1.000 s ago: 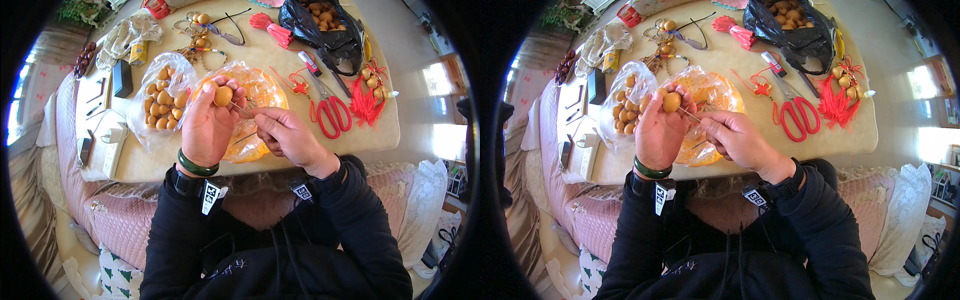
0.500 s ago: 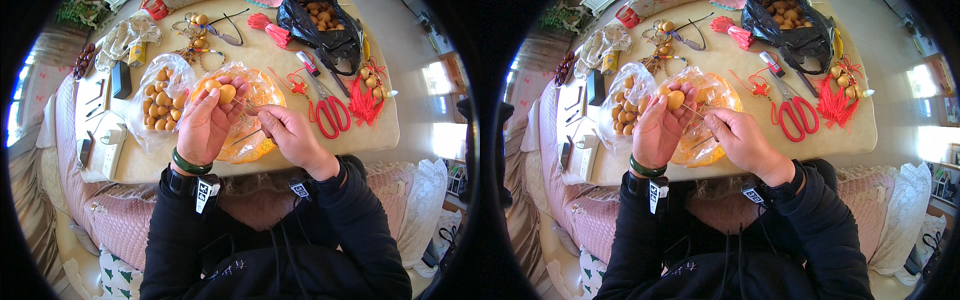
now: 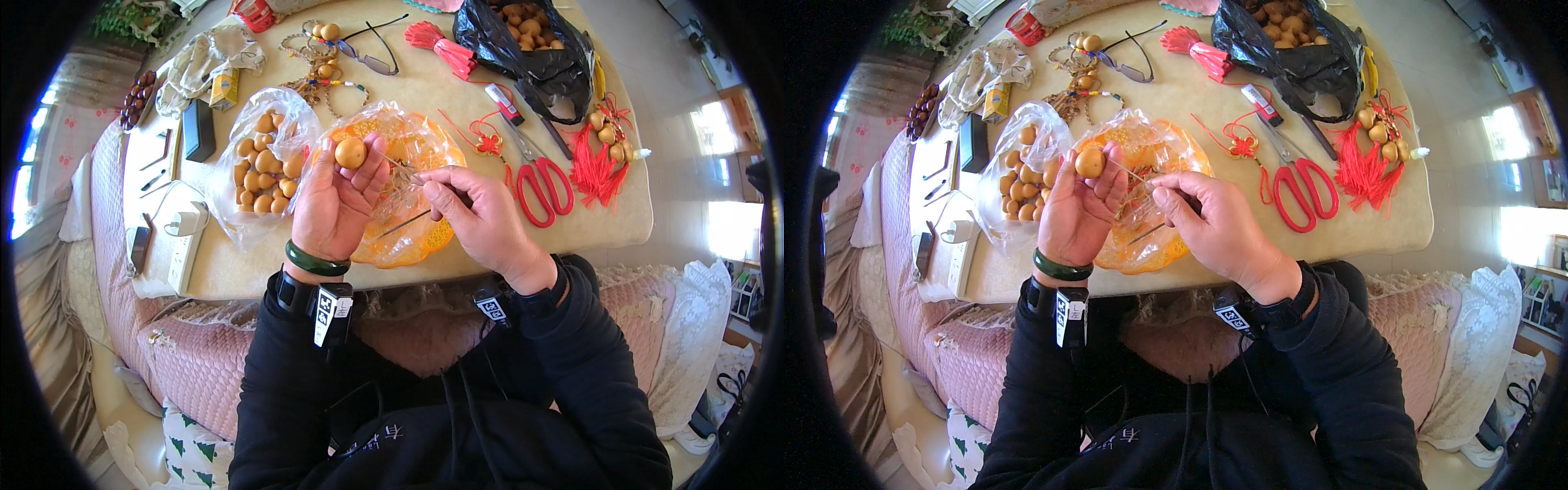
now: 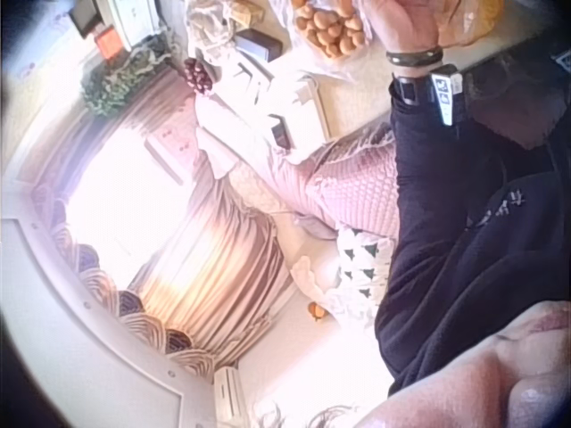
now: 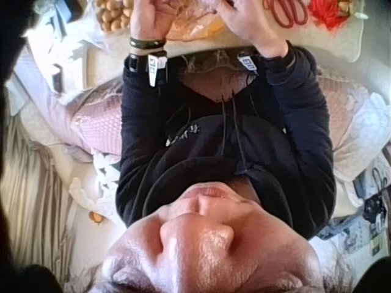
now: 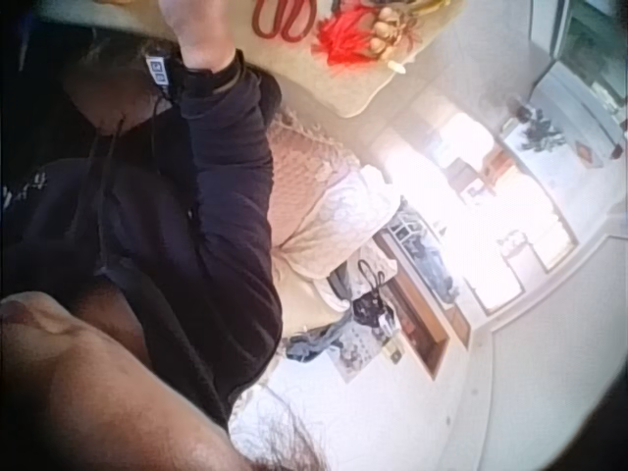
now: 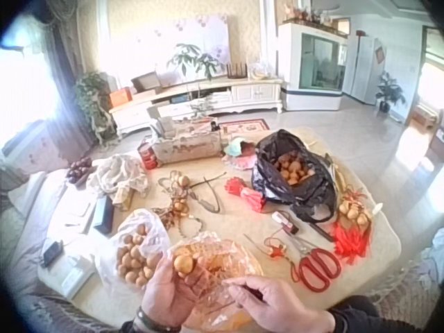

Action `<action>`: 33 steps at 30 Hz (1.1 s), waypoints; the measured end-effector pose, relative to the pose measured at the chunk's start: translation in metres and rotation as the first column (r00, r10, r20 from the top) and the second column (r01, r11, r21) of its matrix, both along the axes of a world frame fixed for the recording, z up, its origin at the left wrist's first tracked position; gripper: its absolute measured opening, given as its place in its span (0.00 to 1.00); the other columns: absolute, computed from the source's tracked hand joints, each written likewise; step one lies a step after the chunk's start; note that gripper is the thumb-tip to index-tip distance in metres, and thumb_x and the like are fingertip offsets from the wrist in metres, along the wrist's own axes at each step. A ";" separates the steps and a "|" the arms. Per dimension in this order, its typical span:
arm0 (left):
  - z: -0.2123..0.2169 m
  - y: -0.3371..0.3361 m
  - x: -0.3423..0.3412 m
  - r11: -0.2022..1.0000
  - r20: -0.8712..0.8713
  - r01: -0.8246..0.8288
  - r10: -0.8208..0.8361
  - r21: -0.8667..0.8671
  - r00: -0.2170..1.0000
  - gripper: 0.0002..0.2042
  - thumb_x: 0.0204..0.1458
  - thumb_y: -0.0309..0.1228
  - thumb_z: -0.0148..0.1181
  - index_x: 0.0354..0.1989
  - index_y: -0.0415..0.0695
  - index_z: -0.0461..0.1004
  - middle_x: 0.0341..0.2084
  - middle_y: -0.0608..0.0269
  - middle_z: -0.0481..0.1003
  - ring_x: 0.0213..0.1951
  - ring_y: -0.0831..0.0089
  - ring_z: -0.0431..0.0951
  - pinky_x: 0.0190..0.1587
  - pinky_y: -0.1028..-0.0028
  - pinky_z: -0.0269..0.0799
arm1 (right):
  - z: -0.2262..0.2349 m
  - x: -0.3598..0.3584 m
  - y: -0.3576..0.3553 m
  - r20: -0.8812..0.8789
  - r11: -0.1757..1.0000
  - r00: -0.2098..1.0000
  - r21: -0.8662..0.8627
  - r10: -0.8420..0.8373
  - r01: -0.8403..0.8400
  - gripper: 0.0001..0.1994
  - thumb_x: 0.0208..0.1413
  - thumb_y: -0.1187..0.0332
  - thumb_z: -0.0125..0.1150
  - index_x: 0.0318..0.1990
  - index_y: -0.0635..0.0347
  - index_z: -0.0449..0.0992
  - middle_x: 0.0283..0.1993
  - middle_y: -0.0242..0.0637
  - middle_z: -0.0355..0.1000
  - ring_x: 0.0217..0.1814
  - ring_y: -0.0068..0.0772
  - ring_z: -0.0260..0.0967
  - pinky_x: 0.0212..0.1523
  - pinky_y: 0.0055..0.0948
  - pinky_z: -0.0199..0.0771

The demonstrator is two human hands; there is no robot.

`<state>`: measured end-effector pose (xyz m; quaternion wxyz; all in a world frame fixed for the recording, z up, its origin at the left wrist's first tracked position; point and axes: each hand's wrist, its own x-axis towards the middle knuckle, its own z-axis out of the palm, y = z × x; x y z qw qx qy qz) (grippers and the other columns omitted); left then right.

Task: The person holds a small round wooden bead and uses a pointed carving tool to scrape and shape its surface. They rotate the bead frequently to work on different sides, continuing the same carving motion throughout the clip.

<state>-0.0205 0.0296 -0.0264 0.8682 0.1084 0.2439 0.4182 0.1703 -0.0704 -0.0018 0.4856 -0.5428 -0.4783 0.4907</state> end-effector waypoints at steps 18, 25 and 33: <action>-0.006 0.000 -0.004 0.990 0.193 0.093 -0.071 -0.110 0.979 0.19 0.71 0.43 0.39 0.53 0.40 0.69 0.56 0.53 0.75 0.57 0.63 0.77 0.58 0.62 0.74 | -0.003 0.022 0.009 0.466 0.947 0.847 0.297 -0.256 0.123 0.11 0.65 0.72 0.59 0.51 0.67 0.76 0.42 0.42 0.79 0.41 0.24 0.75 0.44 0.24 0.74; -0.002 0.001 -0.002 0.993 0.015 0.052 -0.051 -0.108 0.999 0.18 0.70 0.43 0.42 0.50 0.40 0.70 0.52 0.53 0.77 0.52 0.61 0.79 0.54 0.61 0.76 | -0.012 0.031 0.014 0.484 0.956 0.842 0.272 -0.236 0.111 0.08 0.58 0.74 0.61 0.45 0.64 0.76 0.38 0.48 0.76 0.39 0.49 0.76 0.40 0.38 0.75; 0.002 -0.001 0.001 0.985 -0.148 -0.031 0.005 -0.172 0.989 0.14 0.69 0.43 0.47 0.49 0.46 0.70 0.46 0.57 0.77 0.48 0.63 0.78 0.49 0.62 0.76 | -0.010 0.034 0.009 0.650 0.984 0.755 0.171 -0.080 -0.044 0.09 0.56 0.74 0.62 0.45 0.60 0.76 0.38 0.46 0.74 0.40 0.52 0.74 0.38 0.41 0.74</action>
